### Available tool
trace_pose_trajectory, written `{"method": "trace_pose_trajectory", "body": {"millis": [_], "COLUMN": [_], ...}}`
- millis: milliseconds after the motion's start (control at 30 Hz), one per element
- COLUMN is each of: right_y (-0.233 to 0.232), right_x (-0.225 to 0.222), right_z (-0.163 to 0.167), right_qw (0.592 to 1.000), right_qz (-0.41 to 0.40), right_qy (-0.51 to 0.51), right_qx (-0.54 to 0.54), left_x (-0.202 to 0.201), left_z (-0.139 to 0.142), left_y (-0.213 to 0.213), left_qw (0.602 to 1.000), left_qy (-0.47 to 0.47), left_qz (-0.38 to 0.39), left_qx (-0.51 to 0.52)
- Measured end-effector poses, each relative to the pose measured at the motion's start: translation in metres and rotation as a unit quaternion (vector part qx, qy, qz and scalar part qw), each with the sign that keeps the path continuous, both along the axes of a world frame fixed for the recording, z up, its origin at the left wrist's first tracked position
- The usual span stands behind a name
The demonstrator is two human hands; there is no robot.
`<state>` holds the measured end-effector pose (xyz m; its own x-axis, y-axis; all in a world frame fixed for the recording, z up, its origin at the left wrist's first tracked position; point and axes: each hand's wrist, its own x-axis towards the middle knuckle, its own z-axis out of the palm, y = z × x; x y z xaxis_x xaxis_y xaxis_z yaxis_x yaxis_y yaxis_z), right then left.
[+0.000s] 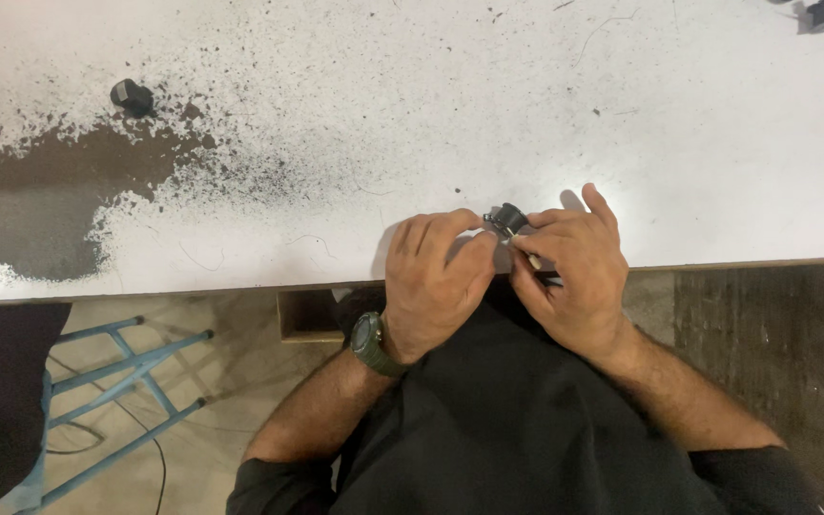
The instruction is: The person sits at a workbench and cleans small black mechanical rotor-like parts one at a time, holding each part and working on it with a small handheld tool, then sets the finished part aside and picks up the next one.
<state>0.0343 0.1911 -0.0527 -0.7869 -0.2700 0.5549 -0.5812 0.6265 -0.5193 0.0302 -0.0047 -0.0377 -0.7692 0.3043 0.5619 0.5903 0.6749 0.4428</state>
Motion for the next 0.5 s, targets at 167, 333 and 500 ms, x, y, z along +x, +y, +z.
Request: {"method": "trace_pose_trajectory", "body": {"millis": [167,333,500], "right_y": [0.0004,0.0002,-0.0015], "right_x": [-0.0008,0.0003,0.0006], "right_z": [0.0026,0.0042,0.0022], "right_qw": [1.000,1.000,1.000], "right_qz": [0.003,0.004,0.001], "right_qy": [-0.013,-0.021,-0.013], "right_qx": [-0.021,-0.013,-0.011], "left_x": [-0.0013,-0.0009,-0.0022], "left_z": [-0.0016,-0.0034,-0.0010], "left_y": [0.0017,0.0038,0.0041], "left_qw": [1.000,1.000,0.999], "left_qy": [0.001,0.010,-0.016], "left_qz": [-0.029,0.008,0.038], "left_qx": [-0.007,0.007,0.012]}}
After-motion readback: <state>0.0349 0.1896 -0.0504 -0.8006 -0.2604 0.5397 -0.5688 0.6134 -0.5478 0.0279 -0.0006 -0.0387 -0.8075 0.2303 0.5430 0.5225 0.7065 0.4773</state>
